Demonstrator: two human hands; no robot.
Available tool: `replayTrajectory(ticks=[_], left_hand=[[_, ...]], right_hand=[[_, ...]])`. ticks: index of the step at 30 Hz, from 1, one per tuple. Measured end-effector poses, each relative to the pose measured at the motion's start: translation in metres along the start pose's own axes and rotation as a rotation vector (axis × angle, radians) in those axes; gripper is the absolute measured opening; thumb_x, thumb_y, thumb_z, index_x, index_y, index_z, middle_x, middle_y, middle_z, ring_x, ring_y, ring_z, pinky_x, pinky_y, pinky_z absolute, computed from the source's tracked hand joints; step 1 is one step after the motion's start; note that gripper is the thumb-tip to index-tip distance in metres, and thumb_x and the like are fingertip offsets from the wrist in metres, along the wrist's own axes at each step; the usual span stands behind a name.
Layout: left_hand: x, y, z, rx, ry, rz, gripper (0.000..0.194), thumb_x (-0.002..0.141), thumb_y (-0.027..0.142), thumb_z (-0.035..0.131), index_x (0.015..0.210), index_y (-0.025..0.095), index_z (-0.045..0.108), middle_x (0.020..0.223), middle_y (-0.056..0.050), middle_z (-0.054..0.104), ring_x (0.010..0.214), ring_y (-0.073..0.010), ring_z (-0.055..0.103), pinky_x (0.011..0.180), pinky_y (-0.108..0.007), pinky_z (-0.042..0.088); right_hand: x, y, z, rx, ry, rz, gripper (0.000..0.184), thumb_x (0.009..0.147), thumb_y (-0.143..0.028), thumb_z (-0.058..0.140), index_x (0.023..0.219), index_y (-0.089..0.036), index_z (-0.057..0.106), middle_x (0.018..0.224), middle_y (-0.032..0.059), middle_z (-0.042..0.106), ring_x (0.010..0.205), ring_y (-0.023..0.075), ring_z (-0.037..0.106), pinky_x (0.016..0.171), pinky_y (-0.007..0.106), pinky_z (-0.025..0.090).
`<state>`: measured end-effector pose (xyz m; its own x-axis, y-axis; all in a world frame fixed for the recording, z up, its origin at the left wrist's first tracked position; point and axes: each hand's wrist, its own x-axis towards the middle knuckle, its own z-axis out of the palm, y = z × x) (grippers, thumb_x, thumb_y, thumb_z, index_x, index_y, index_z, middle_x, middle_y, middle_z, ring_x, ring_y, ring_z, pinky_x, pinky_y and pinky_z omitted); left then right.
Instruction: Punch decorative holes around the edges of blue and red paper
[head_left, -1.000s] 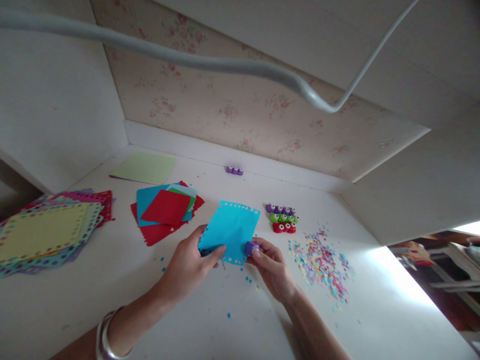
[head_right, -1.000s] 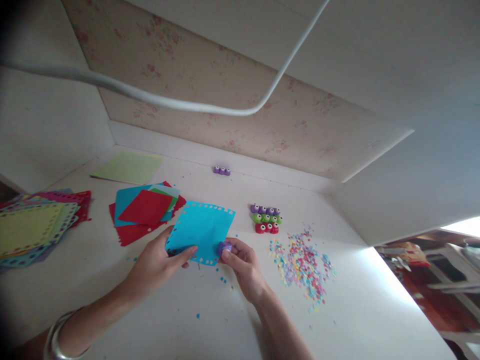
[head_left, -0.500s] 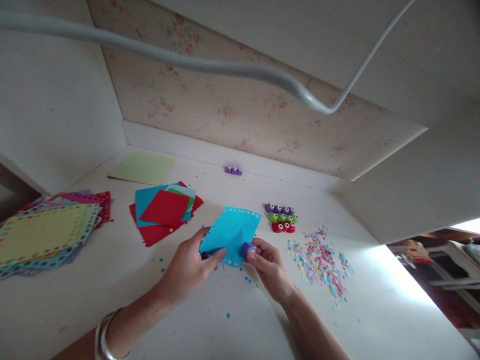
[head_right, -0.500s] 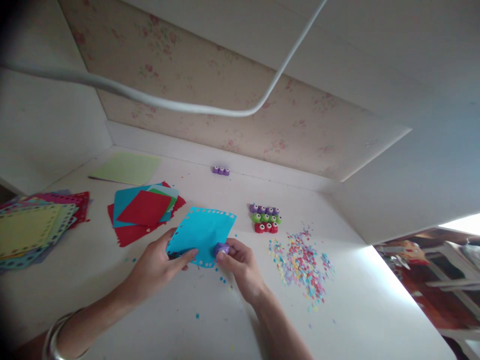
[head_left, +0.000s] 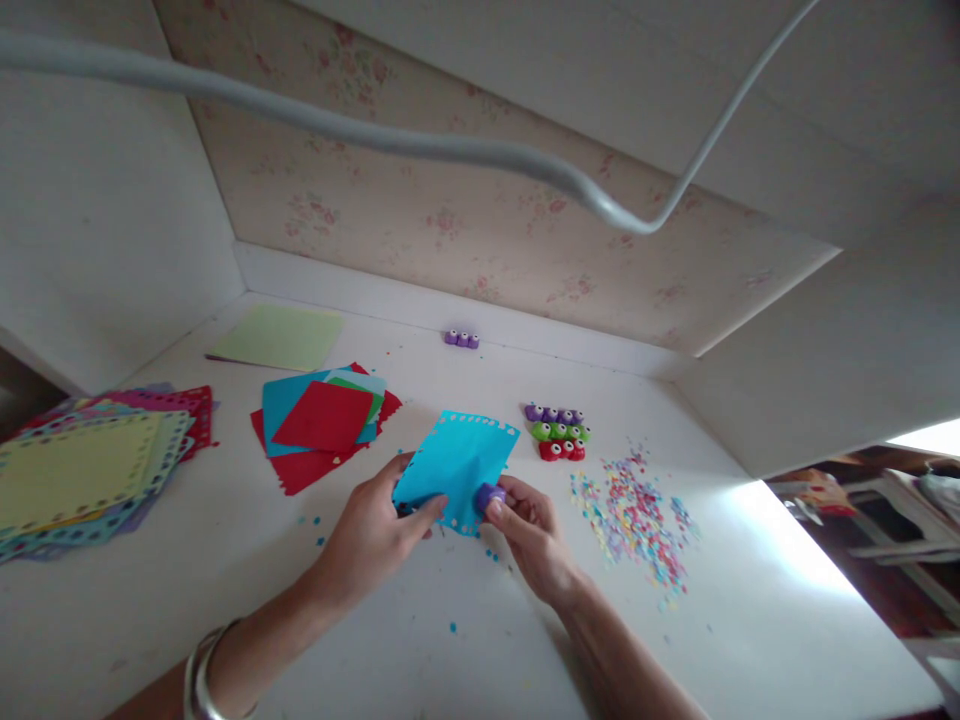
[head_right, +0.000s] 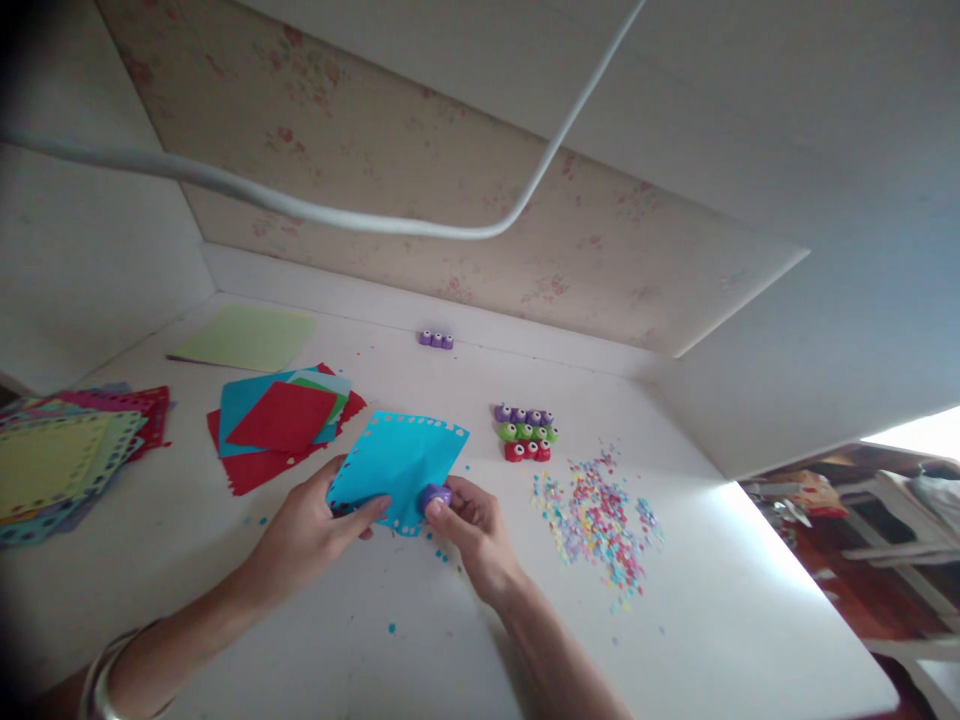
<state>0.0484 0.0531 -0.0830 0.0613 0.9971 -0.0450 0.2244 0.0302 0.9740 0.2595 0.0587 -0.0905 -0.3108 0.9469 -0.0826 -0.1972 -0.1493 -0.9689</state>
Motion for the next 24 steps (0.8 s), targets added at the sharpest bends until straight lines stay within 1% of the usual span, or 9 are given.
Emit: replayTrajectory(ticks=[2,4,8,10,13,19,22,24], left_hand=[[0.001,0.001,-0.001,-0.026,0.025,-0.011,0.043,0.083,0.047,0.068,0.115,0.020,0.057,0.092,-0.004,0.075,0.065,-0.0213,0.073,0.059,-0.030,0.060],[0.002,0.003,-0.003,-0.054,0.049,-0.017,0.045,0.083,0.046,0.069,0.117,0.021,0.056,0.095,-0.004,0.075,0.065,-0.0206,0.073,0.059,-0.029,0.060],[0.002,0.009,-0.005,-0.058,0.082,-0.015,0.039,0.082,0.044,0.070,0.110,0.019,0.058,0.090,-0.003,0.074,0.060,-0.0178,0.071,0.057,-0.027,0.059],[0.002,0.012,-0.006,-0.066,0.096,-0.016,0.038,0.081,0.044,0.070,0.107,0.019,0.058,0.089,-0.003,0.074,0.060,-0.0174,0.071,0.056,-0.026,0.059],[0.002,0.013,-0.007,-0.083,0.103,-0.027,0.039,0.081,0.044,0.070,0.107,0.017,0.058,0.091,-0.005,0.075,0.060,-0.0176,0.071,0.056,-0.027,0.059],[0.003,0.010,-0.007,-0.140,0.080,-0.033,0.043,0.082,0.044,0.070,0.114,0.018,0.057,0.098,-0.006,0.074,0.063,-0.0182,0.072,0.058,-0.028,0.061],[0.004,0.010,-0.008,-0.135,0.069,-0.034,0.041,0.083,0.044,0.068,0.113,0.018,0.057,0.099,-0.005,0.074,0.064,-0.0177,0.072,0.059,-0.028,0.060],[0.004,0.010,-0.009,-0.115,0.071,-0.034,0.040,0.083,0.043,0.068,0.112,0.018,0.057,0.098,-0.005,0.074,0.062,-0.0170,0.071,0.058,-0.027,0.059]], right_hand=[[0.001,0.000,-0.002,0.007,-0.019,0.029,0.030,0.082,-0.044,0.077,0.099,-0.019,0.071,0.082,0.0029,0.065,0.074,0.0163,0.056,0.073,0.031,0.043],[0.002,0.000,-0.005,0.023,-0.013,0.045,0.033,0.081,-0.044,0.078,0.103,-0.020,0.072,0.086,0.0036,0.067,0.078,0.0173,0.059,0.078,0.033,0.046],[0.004,0.001,-0.011,0.078,0.041,0.038,0.032,0.080,-0.042,0.080,0.104,-0.022,0.073,0.091,0.0039,0.070,0.084,0.0184,0.063,0.086,0.037,0.050],[0.005,0.001,-0.012,0.095,0.041,0.031,0.031,0.081,-0.041,0.080,0.104,-0.022,0.074,0.095,0.0047,0.071,0.088,0.0190,0.064,0.089,0.038,0.051],[0.006,0.001,-0.014,0.123,0.040,0.015,0.029,0.083,-0.040,0.077,0.104,-0.021,0.074,0.098,0.0061,0.072,0.090,0.0194,0.066,0.088,0.037,0.052],[0.008,-0.004,-0.017,0.165,0.079,-0.031,0.027,0.084,-0.040,0.076,0.103,-0.021,0.074,0.094,0.0066,0.074,0.085,0.0187,0.068,0.083,0.036,0.054],[0.009,-0.006,-0.019,0.136,0.136,-0.054,0.028,0.081,-0.040,0.079,0.103,-0.023,0.074,0.102,0.0066,0.073,0.087,0.0189,0.067,0.083,0.036,0.054],[0.009,-0.008,-0.021,0.101,0.191,-0.069,0.031,0.078,-0.040,0.081,0.104,-0.024,0.075,0.103,0.0056,0.072,0.086,0.0183,0.065,0.081,0.036,0.054]])
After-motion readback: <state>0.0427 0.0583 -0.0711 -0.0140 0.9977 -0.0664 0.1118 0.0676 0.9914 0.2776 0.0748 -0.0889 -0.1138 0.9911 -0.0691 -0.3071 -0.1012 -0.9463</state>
